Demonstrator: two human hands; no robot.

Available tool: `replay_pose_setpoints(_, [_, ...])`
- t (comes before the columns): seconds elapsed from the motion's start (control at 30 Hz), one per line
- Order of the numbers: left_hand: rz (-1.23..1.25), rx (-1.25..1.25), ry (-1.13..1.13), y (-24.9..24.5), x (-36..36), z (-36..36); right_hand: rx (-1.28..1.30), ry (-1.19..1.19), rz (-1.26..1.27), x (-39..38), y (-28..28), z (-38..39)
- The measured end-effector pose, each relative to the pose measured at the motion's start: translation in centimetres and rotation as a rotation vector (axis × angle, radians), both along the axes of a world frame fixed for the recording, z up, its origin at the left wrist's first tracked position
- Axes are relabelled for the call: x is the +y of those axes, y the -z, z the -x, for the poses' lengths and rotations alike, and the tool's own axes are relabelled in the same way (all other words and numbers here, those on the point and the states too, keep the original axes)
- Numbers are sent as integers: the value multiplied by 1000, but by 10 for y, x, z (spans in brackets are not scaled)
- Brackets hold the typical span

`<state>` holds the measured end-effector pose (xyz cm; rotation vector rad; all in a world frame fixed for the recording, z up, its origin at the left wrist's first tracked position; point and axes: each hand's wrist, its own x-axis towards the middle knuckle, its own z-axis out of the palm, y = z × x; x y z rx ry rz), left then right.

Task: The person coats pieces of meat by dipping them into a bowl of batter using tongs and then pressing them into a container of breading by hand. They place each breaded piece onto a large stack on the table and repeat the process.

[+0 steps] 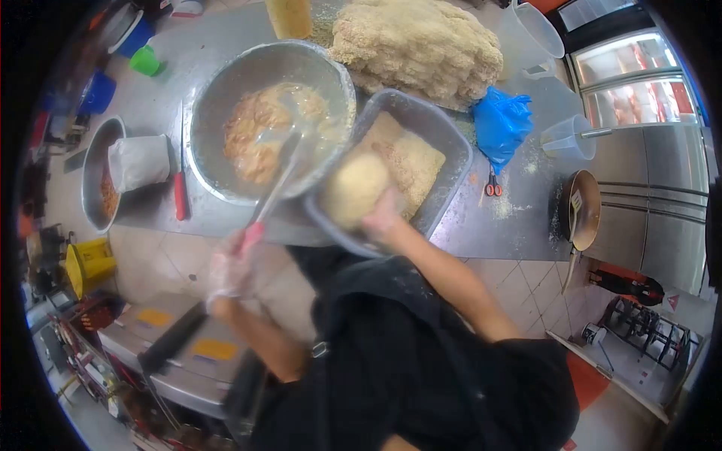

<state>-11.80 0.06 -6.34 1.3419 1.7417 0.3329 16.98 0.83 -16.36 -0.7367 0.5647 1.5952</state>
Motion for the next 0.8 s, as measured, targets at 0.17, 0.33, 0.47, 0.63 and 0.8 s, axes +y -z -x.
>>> replay_pose_setpoints(0.17, [-60, 8, 61, 0, 1, -5, -116, 8, 55, -18, 9, -47])
replay_pose_setpoints(0.33, [-3, -62, 23, 12, 5, -2, -800, -798, 102, -27, -32, -78])
replay_pose_setpoints(0.47, [-25, 39, 56, 17, 7, -2, -1821, -1674, -193, 38, -66, -80])
replay_pose_setpoints(0.63, [38, 70, 74, -13, 11, -16, -2496, -1386, 12, 59, 3, -54])
replay_pose_setpoints(0.8, [2, 56, -8, 32, 2, 5, -2197, -1577, -105, 61, 3, -67])
